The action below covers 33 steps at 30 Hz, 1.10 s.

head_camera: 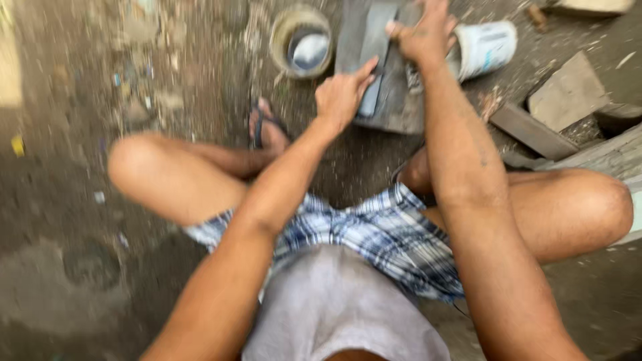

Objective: The person sits on the ground and sharpens a metal tool on a grinding stone, repeatedly dipping the tool into a container of water to lubricate the surface. The person periodically inspects the tool's edge by holding it up to the light.

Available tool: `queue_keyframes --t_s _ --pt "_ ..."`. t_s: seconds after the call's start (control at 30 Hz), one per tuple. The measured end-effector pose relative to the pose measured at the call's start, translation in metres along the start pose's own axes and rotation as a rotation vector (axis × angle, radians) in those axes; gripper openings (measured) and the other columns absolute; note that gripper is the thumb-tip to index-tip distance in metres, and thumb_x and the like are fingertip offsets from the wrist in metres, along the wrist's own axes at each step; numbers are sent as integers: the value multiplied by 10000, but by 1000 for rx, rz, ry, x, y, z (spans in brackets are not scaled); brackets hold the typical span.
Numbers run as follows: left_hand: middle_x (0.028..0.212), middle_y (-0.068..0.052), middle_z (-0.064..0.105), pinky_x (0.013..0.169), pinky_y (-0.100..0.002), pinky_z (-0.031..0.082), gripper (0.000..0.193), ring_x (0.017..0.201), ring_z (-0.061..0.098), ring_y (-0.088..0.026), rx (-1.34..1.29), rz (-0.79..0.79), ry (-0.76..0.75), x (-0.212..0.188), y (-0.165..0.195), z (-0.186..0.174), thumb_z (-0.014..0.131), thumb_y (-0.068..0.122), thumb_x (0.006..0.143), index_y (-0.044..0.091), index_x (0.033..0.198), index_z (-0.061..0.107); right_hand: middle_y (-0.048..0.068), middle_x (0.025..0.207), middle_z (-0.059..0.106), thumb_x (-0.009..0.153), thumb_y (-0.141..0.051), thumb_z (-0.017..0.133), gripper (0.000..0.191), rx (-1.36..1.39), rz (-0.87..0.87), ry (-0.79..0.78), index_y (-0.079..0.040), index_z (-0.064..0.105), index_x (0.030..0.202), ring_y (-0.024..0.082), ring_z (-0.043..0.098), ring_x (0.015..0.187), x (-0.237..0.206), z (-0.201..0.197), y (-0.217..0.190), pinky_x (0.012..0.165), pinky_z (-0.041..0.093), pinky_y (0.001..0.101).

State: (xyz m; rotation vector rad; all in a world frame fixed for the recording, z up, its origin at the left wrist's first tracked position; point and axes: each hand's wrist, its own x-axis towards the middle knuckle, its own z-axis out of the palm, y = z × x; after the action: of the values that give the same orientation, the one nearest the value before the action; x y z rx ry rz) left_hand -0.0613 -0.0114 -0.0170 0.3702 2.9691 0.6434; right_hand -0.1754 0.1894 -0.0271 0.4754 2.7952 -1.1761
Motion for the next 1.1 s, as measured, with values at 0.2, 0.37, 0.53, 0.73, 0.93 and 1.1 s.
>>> queue_keyframes --t_s 0.2,0.37,0.53,0.73,0.93,1.1 --pt "794 -140 731 609 -478 552 448 665 718 -320 -8 34 -67 8 -9 -8 590 379 994 361 1441 589 41 1396 490 646 -396 997 774 -21 89 -35 -206 587 1275 381 368 1353 7 2 6 1095 269 622" --pt "792 -105 727 585 -477 529 375 686 697 -327 -34 71 -78 42 -24 -8 591 449 1012 430 1387 596 46 1416 502 748 -433 974 745 -80 -11 -38 -216 591 1348 388 421 1328 11 3 15 1065 342 597" --pt "665 -147 670 625 -483 513 518 589 646 -342 -160 10 31 64 -51 -34 612 431 971 305 1469 544 55 1417 489 786 -357 949 695 -74 14 -74 -152 578 1338 368 410 1312 4 -6 3 1071 345 557" --pt "824 -104 744 742 -467 552 186 857 729 -285 336 -102 167 90 -88 -35 655 268 853 118 927 738 118 1407 507 804 -287 923 669 -17 8 -108 -93 586 1348 374 422 1324 0 -15 5 1135 376 463" --pt "1004 -176 754 794 -460 583 197 952 736 -342 236 -170 -262 119 -111 -14 604 95 881 83 915 798 158 1378 500 794 -291 944 696 -27 -122 -61 -81 584 1351 407 438 1271 -2 -15 21 1084 382 489" --pt "1141 -184 726 839 -470 580 253 1054 719 -342 196 -261 -445 126 -123 -1 571 64 912 73 1050 783 140 1369 521 765 -286 936 692 -34 -44 -64 -102 591 1336 390 461 1286 -6 -15 19 1091 385 486"
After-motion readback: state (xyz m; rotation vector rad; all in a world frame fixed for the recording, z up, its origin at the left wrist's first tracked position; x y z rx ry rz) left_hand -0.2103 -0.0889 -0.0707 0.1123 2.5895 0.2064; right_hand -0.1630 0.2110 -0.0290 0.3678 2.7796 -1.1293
